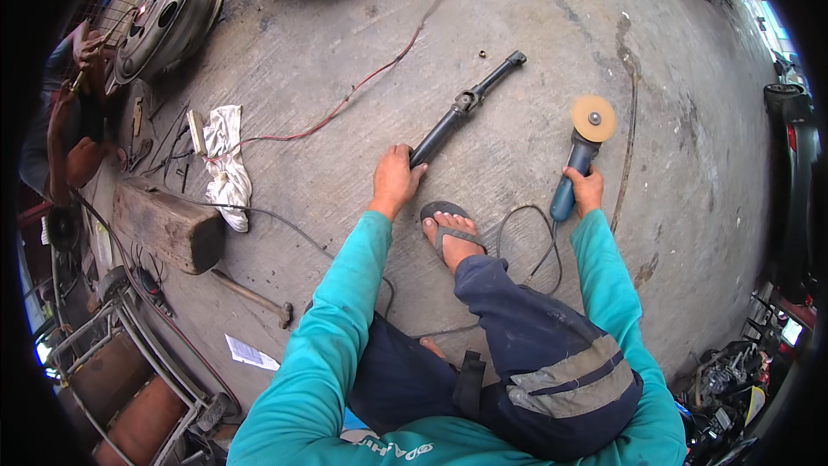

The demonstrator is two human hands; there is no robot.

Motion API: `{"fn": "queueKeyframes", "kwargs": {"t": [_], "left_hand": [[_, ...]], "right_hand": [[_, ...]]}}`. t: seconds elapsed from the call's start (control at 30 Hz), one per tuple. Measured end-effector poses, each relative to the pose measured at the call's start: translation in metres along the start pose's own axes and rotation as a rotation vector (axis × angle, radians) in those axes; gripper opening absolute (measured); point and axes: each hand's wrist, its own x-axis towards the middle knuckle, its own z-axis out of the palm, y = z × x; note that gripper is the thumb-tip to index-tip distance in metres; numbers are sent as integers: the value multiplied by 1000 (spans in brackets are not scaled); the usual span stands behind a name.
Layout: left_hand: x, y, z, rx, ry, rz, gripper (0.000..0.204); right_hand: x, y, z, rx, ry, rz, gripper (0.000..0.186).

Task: The person uses an angle grinder to cut a metal rod, then uses a hammer to separate the cut piece. The person then uses the hammer to strike a metal joint component.

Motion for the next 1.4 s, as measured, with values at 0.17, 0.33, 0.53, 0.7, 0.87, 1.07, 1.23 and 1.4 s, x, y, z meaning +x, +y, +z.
{"fn": "queueKeyframes", "kwargs": {"t": [0.17,0.33,0.53,0.7,0.87,1.07,1.23,1.4], "left_hand": [[-3,2,-16,-125,-130,-132,38],[-33,-9,-43,-297,-267,-223,43],[-79,5,-94,-497,-338,-285,43],[-114,-3,-109,-603,-264,-204,40],[-126,-21,-141,-641,-284,-111,36],[-156,-21,-189,-663,-165,75,32],[-175,-10,-196,-774,14,231,27],[-202,0,-229,-935,-61,21,32]], "right_hand": [[-21,2,-13,-30,-28,-27,59],[-55,7,-23,131,-164,-37,73],[-73,24,-17,-85,-90,30,84],[-102,-2,-8,-317,121,-318,84],[-135,-86,-6,-233,-101,-698,73],[-178,-221,-34,-223,-244,-970,64],[-205,-292,-57,18,-341,-965,64],[-233,-332,-25,-37,-285,-1254,65]]}}
